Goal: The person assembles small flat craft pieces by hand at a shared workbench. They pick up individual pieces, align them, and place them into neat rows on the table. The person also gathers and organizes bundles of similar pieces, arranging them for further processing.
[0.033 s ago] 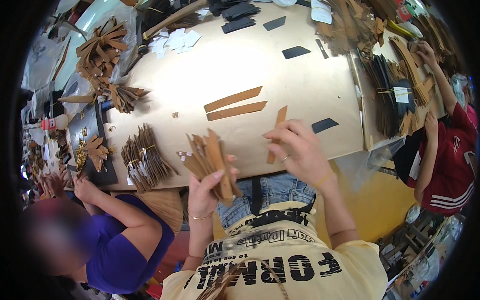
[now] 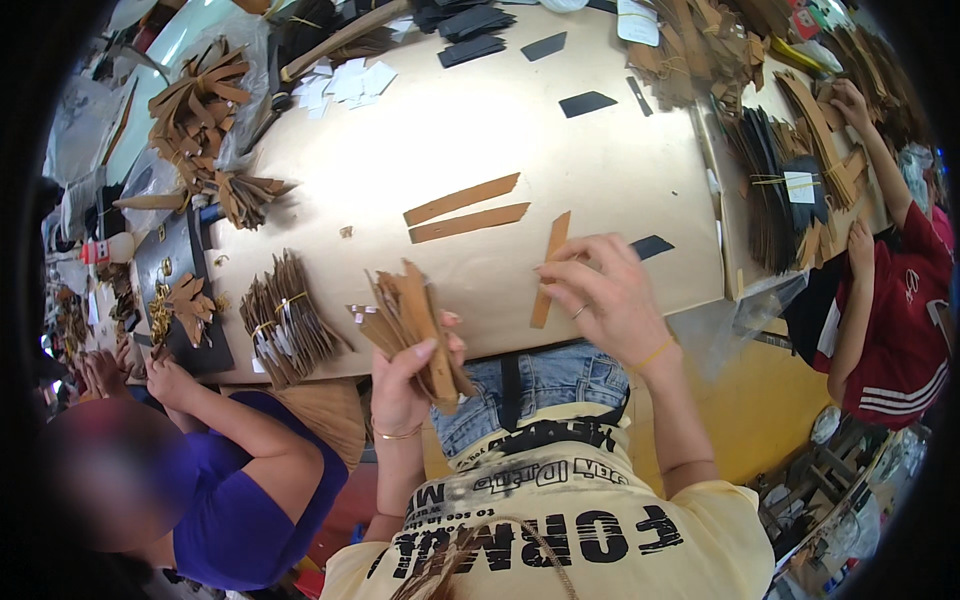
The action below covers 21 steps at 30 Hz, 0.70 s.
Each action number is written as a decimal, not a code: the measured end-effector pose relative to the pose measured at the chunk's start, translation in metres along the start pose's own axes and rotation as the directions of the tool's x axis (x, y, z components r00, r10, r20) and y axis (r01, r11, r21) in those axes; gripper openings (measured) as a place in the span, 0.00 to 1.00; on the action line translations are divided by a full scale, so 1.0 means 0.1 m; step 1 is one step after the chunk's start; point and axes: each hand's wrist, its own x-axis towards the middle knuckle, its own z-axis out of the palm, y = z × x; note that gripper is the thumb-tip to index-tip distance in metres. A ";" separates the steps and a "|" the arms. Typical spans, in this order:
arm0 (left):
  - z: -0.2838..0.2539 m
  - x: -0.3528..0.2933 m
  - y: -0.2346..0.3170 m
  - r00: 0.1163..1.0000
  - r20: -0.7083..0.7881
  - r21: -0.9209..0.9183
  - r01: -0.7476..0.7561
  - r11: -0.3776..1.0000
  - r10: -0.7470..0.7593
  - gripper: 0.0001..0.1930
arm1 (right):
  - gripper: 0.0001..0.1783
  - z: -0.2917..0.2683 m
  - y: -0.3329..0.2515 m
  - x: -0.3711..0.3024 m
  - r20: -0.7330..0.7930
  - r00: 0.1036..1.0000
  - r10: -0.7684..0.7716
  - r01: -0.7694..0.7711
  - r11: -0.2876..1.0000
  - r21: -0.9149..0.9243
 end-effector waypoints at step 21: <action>-0.16 0.02 0.13 0.985 -0.113 0.008 -0.134 0.991 0.134 0.24 | 0.12 0.77 0.09 0.57 -0.199 0.941 -0.274 0.255 0.960 -0.114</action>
